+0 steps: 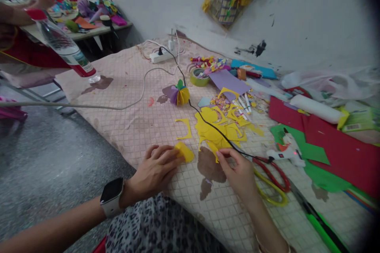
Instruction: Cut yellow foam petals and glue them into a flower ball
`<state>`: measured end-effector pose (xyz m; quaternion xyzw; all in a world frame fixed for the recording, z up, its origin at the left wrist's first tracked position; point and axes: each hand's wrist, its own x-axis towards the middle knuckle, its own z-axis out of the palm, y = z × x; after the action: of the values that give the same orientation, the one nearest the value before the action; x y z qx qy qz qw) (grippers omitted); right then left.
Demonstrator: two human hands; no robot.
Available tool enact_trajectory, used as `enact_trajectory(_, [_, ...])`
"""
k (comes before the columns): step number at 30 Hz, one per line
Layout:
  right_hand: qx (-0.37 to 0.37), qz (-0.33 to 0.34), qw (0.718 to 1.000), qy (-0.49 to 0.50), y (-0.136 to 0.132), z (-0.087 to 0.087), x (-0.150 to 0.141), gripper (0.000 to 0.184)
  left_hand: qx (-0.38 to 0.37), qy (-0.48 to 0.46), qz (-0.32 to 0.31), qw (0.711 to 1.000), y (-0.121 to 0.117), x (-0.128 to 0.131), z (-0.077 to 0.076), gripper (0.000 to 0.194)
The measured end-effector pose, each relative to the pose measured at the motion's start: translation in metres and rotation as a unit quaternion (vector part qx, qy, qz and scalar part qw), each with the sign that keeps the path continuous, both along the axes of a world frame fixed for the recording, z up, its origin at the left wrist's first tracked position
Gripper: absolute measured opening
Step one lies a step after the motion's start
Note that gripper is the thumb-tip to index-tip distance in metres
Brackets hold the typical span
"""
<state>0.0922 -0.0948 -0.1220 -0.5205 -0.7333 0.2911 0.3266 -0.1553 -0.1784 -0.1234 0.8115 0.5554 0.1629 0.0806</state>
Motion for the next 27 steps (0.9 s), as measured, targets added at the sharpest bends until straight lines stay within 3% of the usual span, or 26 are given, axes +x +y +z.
enact_trajectory(13, [0.079, 0.021, 0.996, -0.022, -0.005, 0.008, -0.010, 0.013, 0.011, -0.016, 0.025, 1.000, -0.008, 0.005, 0.000, 0.038])
enact_trajectory(16, [0.036, 0.005, 0.999, 0.008, -0.008, 0.016, -0.018, 0.013, 0.020, -0.003, 0.014, 1.000, -0.011, 0.001, -0.005, 0.043])
enact_trajectory(22, [-0.146, -0.011, 0.981, 0.130, -0.008, 0.026, -0.036, 0.021, -0.002, 0.012, -0.013, 1.000, -0.014, -0.007, -0.010, 0.043])
enact_trajectory(27, [-0.140, -0.033, 0.983, 0.114, -0.006, 0.027, -0.043, 0.020, -0.037, -0.065, 0.016, 0.997, -0.013, -0.003, -0.007, 0.038])
